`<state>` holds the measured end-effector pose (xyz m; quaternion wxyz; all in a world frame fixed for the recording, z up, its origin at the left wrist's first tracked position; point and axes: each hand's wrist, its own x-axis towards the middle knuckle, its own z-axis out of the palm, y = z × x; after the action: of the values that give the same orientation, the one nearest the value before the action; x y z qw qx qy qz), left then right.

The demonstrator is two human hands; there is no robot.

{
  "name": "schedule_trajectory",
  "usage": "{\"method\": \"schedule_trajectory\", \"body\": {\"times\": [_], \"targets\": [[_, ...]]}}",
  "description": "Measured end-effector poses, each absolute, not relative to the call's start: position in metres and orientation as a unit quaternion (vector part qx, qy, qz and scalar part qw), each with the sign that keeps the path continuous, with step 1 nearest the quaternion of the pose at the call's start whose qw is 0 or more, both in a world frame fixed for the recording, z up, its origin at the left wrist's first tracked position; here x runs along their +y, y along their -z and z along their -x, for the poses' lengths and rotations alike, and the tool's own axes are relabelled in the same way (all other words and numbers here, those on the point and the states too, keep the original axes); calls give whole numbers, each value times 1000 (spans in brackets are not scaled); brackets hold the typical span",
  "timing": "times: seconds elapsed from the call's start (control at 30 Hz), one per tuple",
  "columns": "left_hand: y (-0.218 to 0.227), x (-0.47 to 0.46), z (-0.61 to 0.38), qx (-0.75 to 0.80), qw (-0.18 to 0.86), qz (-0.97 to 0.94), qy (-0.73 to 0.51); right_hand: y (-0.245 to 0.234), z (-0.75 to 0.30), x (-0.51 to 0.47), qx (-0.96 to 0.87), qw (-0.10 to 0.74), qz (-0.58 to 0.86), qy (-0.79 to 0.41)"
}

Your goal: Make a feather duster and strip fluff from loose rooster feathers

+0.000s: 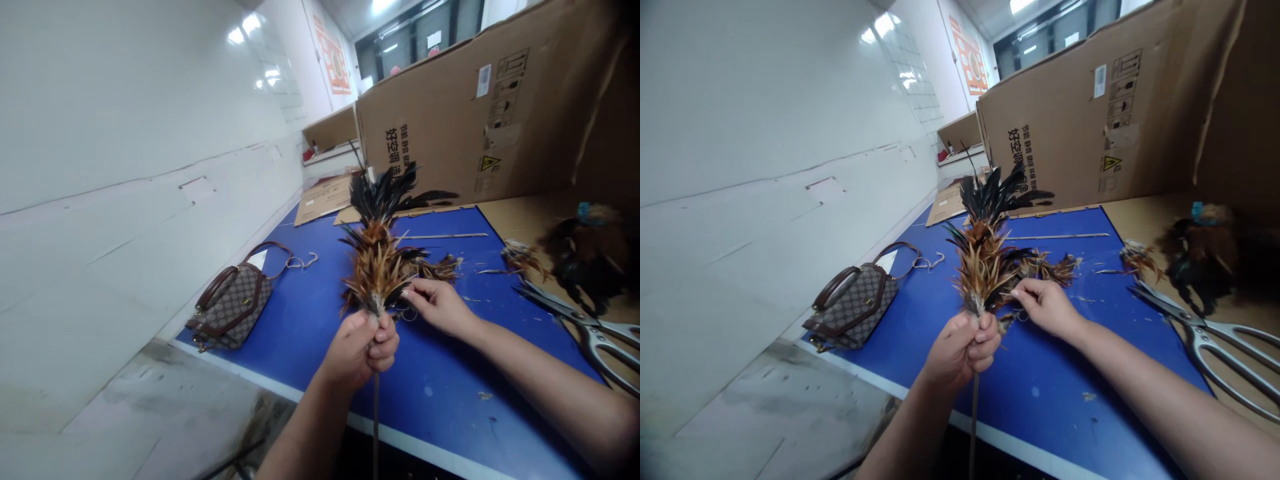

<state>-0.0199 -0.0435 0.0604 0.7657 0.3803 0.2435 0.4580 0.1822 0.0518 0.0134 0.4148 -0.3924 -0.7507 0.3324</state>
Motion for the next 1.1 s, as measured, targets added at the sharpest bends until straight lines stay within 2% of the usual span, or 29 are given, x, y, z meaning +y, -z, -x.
{"method": "schedule_trajectory", "body": {"times": [0.17, 0.37, 0.53, 0.63, 0.73, 0.8, 0.9, 1.0, 1.1], "targets": [[-61, -36, 24, 270, 732, -389, -490, 0, -164, 43, -761, 403, 358, -361], [-68, -33, 41, 393, 647, -425, -497, 0, -152, 28, -774, 420, 312, -357], [-58, -22, 51, 468, 582, -465, -475, -5, -147, 19, -800, 396, 313, -323], [-49, -17, 46, 535, 489, -527, -444, -12, -149, 9, -825, 373, 310, -291], [-41, -15, 35, 596, 339, -609, -399, -21, -153, 0, -841, 368, 286, -275], [-35, -12, 27, 602, 226, -665, -381, -25, -156, -3, -842, 375, 277, -271], [-26, -6, 21, 582, 148, -714, -359, -30, -159, -1, -846, 371, 260, -281], [-17, -6, 19, 572, 127, -741, -326, -41, -163, 0, -862, 344, 260, -266], [-13, -15, 16, 539, 158, -770, -302, -64, -171, 0, -890, 291, 269, -226]]}}
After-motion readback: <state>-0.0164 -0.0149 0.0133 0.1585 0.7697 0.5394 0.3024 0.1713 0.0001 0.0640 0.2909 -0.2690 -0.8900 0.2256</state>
